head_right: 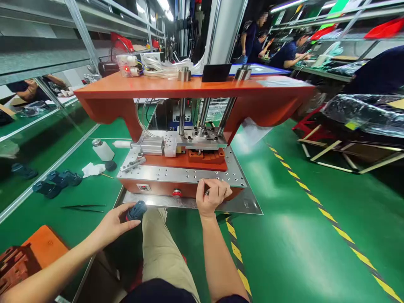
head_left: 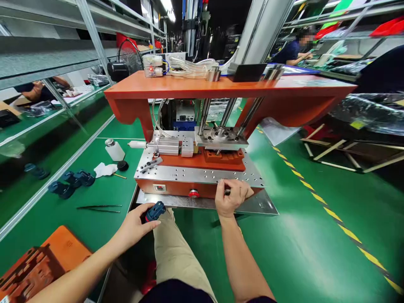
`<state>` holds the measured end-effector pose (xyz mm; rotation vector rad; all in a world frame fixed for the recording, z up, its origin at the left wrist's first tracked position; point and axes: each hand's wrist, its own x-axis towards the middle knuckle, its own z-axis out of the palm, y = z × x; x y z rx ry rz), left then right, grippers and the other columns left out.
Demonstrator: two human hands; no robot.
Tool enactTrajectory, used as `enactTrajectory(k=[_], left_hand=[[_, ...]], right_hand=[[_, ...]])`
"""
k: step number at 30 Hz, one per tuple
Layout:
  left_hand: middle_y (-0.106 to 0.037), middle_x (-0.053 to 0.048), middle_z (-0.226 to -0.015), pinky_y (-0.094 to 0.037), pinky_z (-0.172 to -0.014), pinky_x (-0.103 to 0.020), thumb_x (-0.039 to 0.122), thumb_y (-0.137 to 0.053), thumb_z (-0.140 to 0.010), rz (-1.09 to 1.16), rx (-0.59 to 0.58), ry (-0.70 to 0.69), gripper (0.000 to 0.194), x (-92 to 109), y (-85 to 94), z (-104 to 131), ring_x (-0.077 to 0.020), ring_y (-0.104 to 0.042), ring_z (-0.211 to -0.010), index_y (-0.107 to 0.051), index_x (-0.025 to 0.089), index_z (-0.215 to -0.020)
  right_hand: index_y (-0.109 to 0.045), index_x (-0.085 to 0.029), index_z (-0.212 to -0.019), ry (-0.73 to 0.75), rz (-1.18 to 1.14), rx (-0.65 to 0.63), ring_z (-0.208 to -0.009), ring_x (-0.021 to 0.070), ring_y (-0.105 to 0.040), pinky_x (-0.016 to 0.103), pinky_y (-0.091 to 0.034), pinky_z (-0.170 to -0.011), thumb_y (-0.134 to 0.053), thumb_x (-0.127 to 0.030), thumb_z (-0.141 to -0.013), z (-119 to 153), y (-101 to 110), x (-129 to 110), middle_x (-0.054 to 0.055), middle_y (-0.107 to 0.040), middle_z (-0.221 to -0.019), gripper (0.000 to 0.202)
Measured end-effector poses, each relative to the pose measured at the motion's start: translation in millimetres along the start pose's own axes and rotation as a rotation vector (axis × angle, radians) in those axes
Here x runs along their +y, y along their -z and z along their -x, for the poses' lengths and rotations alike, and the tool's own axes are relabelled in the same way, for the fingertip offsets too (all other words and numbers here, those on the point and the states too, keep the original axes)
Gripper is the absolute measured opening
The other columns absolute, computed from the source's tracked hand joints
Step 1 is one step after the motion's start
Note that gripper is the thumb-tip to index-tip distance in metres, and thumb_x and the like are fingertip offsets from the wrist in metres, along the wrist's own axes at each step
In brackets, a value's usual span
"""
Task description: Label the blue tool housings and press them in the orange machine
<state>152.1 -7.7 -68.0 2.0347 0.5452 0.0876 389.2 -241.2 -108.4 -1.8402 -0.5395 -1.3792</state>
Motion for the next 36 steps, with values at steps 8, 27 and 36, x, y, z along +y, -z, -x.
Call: enactTrajectory(k=[8, 27, 36], left_hand=[[-0.074, -0.010, -0.121, -0.051, -0.103, -0.042, 0.041, -0.080, -0.071, 0.020, -0.043, 0.004, 0.057, -6, -6.4, 1, -0.0297, -0.069, -0.109, -0.069, 0.017, -0.122], [-0.076, -0.008, -0.117, -0.056, -0.100, -0.040, 0.052, -0.079, -0.068, -0.052, -0.009, 0.001, 0.061, -25, -9.6, -5, -0.0310, -0.072, -0.108, -0.071, 0.018, -0.119], [-0.078, -0.008, -0.113, -0.059, -0.096, -0.039, 0.047, -0.080, -0.067, 0.010, -0.016, -0.005, 0.058, -19, -10.4, -4, -0.0311, -0.073, -0.104, -0.072, 0.018, -0.116]], right_hand=[[-0.064, -0.022, -0.092, 0.001, 0.003, -0.016, -0.088, 0.0208, -0.060, 0.048, -0.045, -0.096, -0.066, -0.027, -0.091, 3, -1, 4, 0.003, -0.065, -0.088, 0.005], [-0.064, -0.022, -0.095, -0.016, -0.056, -0.018, -0.088, 0.0198, -0.058, 0.046, -0.045, -0.097, -0.066, -0.021, -0.092, -6, 5, -3, 0.004, -0.063, -0.090, 0.004], [-0.064, -0.022, -0.096, -0.016, -0.043, -0.026, -0.088, 0.0198, -0.058, 0.046, -0.044, -0.098, -0.065, -0.022, -0.092, -4, 4, -2, 0.004, -0.062, -0.091, 0.004]])
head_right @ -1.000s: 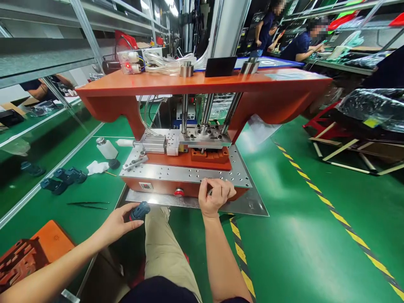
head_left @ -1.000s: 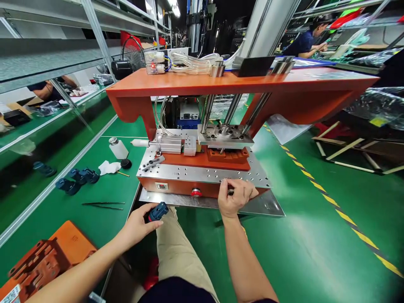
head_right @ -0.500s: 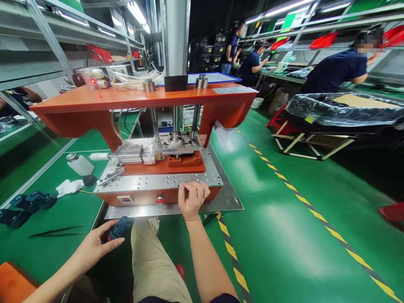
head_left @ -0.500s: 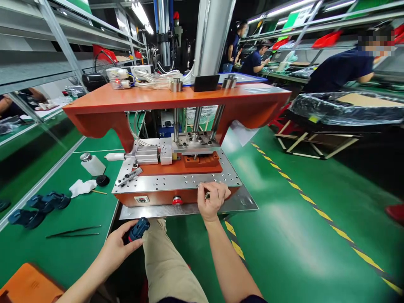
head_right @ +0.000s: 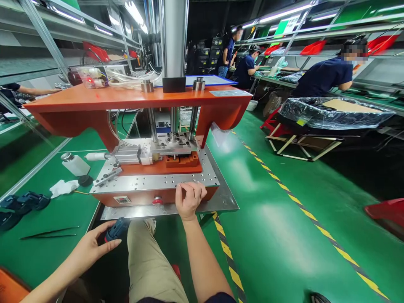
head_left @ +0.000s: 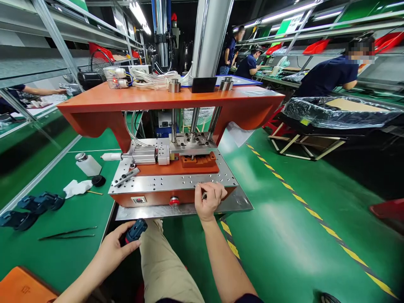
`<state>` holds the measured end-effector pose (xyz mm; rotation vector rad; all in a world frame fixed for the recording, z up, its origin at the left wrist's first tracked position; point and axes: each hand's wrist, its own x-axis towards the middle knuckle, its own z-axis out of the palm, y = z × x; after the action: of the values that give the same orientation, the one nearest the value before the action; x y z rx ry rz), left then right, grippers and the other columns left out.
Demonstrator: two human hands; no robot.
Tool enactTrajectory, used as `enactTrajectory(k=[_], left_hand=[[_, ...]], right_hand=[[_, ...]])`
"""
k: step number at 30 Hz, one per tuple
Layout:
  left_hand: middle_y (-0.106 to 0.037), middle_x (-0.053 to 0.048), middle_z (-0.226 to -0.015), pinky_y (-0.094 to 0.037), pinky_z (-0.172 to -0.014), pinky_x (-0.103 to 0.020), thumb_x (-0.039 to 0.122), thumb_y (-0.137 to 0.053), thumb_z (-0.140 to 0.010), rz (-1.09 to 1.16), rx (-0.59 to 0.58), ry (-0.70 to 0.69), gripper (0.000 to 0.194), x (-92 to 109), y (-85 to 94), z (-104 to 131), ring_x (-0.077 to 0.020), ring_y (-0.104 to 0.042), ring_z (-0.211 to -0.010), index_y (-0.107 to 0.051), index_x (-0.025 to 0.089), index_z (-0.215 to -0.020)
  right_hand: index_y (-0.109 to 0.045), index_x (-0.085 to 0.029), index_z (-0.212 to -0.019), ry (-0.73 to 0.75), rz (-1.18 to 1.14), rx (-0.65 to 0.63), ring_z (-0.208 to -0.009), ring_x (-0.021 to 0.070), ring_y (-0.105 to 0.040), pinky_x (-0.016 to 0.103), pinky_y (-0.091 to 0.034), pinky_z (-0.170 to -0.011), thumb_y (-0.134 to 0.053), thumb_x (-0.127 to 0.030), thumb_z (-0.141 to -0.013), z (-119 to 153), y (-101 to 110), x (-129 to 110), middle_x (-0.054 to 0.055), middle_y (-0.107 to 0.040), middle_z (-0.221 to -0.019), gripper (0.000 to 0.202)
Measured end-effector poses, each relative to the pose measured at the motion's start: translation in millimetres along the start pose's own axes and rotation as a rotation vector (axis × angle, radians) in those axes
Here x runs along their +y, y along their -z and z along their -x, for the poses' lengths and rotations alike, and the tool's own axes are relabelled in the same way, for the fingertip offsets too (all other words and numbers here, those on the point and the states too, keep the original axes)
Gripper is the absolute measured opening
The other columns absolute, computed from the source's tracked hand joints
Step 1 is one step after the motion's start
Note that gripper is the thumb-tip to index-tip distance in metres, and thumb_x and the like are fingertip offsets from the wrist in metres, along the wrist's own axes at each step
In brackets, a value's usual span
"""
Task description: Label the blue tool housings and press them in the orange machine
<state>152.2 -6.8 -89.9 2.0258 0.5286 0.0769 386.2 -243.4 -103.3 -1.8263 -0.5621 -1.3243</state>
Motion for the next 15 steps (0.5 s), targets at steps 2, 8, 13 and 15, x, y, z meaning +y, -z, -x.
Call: enactTrajectory(k=[2, 8, 13, 15], left_hand=[[-0.078, -0.008, -0.112, -0.059, -0.095, -0.039, 0.047, -0.080, -0.067, 0.007, -0.001, -0.004, 0.057, -0.6, -0.2, 0.2, -0.0312, -0.073, -0.104, -0.072, 0.019, -0.116], [-0.077, -0.008, -0.114, -0.057, -0.098, -0.040, 0.047, -0.080, -0.067, 0.000, 0.003, 0.009, 0.059, -1.8, -0.1, -0.5, -0.0315, -0.073, -0.106, -0.072, 0.017, -0.117], [-0.078, -0.007, -0.114, -0.057, -0.099, -0.040, 0.049, -0.079, -0.068, -0.020, -0.003, 0.006, 0.057, 2.1, 1.4, -1.6, -0.0312, -0.073, -0.106, -0.072, 0.019, -0.116], [-0.078, -0.007, -0.112, -0.058, -0.097, -0.040, 0.052, -0.080, -0.066, -0.037, 0.003, 0.007, 0.057, 2.0, 2.3, -2.6, -0.0318, -0.074, -0.104, -0.074, 0.021, -0.114]], right_hand=[[-0.064, -0.022, -0.096, 0.002, -0.002, 0.000, -0.089, 0.0198, -0.057, 0.046, -0.044, -0.098, -0.065, -0.022, -0.092, 0.0, 0.2, 0.1, 0.004, -0.062, -0.091, 0.004], [-0.064, -0.022, -0.097, 0.014, -0.005, -0.001, -0.089, 0.0193, -0.058, 0.045, -0.044, -0.098, -0.065, -0.021, -0.092, -0.3, 0.8, 0.8, 0.003, -0.062, -0.091, 0.005], [-0.064, -0.022, -0.097, 0.007, -0.026, -0.009, -0.088, 0.0194, -0.058, 0.046, -0.044, -0.098, -0.066, -0.020, -0.091, -1.6, 1.0, 0.3, 0.004, -0.062, -0.091, 0.007], [-0.064, -0.022, -0.098, 0.004, -0.030, -0.009, -0.087, 0.0190, -0.059, 0.046, -0.043, -0.099, -0.066, -0.019, -0.091, -2.0, 1.4, -0.6, 0.003, -0.062, -0.091, 0.007]])
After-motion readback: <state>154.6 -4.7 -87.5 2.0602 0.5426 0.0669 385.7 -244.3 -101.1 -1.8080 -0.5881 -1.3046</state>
